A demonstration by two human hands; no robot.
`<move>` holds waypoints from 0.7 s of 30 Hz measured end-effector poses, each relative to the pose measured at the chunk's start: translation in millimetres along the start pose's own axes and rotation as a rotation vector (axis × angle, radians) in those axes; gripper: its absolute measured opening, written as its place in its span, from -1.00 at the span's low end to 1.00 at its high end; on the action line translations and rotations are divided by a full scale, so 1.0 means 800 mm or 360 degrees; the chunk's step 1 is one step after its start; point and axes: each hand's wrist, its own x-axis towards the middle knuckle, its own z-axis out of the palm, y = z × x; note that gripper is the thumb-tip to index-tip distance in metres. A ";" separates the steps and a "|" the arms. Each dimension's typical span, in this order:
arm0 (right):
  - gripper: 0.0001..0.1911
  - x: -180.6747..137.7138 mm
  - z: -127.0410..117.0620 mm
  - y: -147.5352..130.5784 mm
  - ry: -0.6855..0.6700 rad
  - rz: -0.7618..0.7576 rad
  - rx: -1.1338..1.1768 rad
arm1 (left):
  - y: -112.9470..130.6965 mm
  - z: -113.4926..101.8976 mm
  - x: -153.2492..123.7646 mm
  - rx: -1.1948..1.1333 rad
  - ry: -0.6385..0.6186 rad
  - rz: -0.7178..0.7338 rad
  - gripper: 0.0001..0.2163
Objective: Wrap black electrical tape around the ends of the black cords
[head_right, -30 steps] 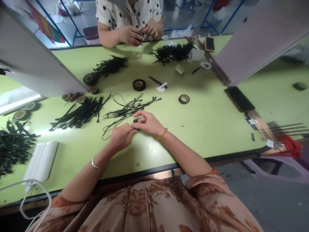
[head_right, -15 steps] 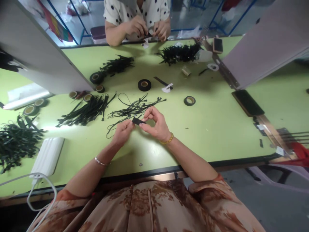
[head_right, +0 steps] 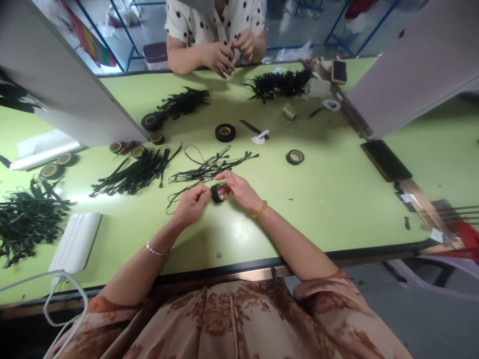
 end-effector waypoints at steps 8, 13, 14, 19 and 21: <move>-0.50 0.002 0.012 0.004 0.0156 0.0109 0.0243 | -0.003 0.014 -0.005 0.1098 -0.0100 0.0189 -0.71; -0.49 0.001 0.018 0.009 0.0257 0.0138 0.0395 | 0.006 0.026 -0.012 0.1132 -0.0195 0.0183 -0.74; -0.47 0.000 0.019 0.008 0.0276 0.0122 0.0435 | 0.008 0.028 -0.014 0.1126 -0.0197 0.0171 -0.74; -0.42 -0.007 0.022 -0.005 0.0355 -0.0038 0.0524 | 0.018 0.028 -0.014 0.0984 -0.0192 0.0010 -0.76; -0.44 -0.011 0.023 -0.009 0.0366 -0.0138 0.0515 | 0.021 0.025 -0.013 0.0838 -0.0173 -0.0069 -0.77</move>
